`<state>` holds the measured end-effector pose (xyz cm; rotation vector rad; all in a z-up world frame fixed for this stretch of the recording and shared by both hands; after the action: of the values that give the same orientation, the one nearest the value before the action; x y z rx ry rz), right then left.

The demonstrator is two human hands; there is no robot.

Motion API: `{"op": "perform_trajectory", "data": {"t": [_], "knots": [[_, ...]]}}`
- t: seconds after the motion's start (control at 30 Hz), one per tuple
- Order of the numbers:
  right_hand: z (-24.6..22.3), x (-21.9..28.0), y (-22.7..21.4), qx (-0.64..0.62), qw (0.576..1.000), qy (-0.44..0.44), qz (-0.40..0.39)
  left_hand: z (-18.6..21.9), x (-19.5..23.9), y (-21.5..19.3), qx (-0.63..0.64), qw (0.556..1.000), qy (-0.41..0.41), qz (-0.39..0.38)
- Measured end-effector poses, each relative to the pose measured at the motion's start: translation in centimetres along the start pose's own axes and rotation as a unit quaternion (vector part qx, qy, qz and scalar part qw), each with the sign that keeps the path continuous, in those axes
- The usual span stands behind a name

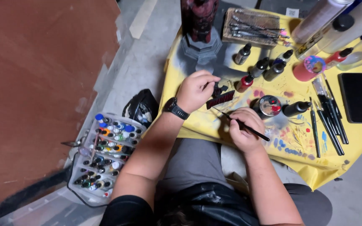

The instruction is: Painting a small 3D-printed sign or miniature component with a fine brush.

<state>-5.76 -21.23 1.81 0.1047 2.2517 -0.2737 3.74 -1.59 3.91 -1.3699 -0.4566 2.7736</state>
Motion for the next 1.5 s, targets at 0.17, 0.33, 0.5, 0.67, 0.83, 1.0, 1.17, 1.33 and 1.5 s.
{"op": "perform_trajectory", "data": {"t": [0.17, 0.33, 0.5, 0.67, 0.83, 1.0, 1.17, 1.33, 1.5], "knots": [[-0.4, -0.2, 0.5, 0.010, 1.000, -0.001, -0.021, -0.4, 0.3, -0.2, 0.005, 1.000, 0.003, 0.003], [-0.4, -0.3, 0.8, 0.006, 0.999, -0.008, -0.031, -0.6, 0.3, -0.2, 0.020, 1.000, 0.002, -0.005], [-0.6, -0.5, 1.0, 0.007, 0.999, -0.007, -0.034, -0.4, 0.2, -0.3, 0.027, 1.000, 0.004, -0.013], [-0.6, -0.5, 1.2, 0.009, 0.999, -0.009, -0.038, -0.7, 0.3, -0.2, 0.030, 0.999, 0.001, -0.019], [-0.3, -0.3, 1.1, 0.007, 0.999, -0.008, -0.045, -0.6, 0.2, -0.3, 0.029, 0.999, 0.005, -0.021], [-0.5, -0.5, 1.2, 0.006, 0.999, -0.009, -0.039, -0.7, 0.1, -0.2, 0.031, 0.999, 0.004, -0.022], [0.0, -0.2, 1.0, 0.002, 0.999, -0.001, -0.045, -0.5, 0.1, -0.3, 0.034, 0.999, 0.006, -0.024], [0.2, 0.0, 1.0, 0.000, 0.999, 0.005, -0.051, -0.7, 0.2, -0.2, 0.033, 0.999, 0.000, -0.026], [0.0, -0.2, 1.0, 0.005, 0.999, -0.004, -0.045, -1.0, 0.4, -0.1, 0.029, 0.999, 0.007, -0.027]]}}
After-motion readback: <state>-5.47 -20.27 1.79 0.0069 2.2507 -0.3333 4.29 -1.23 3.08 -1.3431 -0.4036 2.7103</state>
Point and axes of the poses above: each hand's wrist, its own x-axis away from the middle knuckle, its own y-axis out of the palm, z = x × y, the point moved 5 cm from there along -x, towards the middle knuckle, and after that the axes turned 9 degrees about y, right-handed, at the moved point
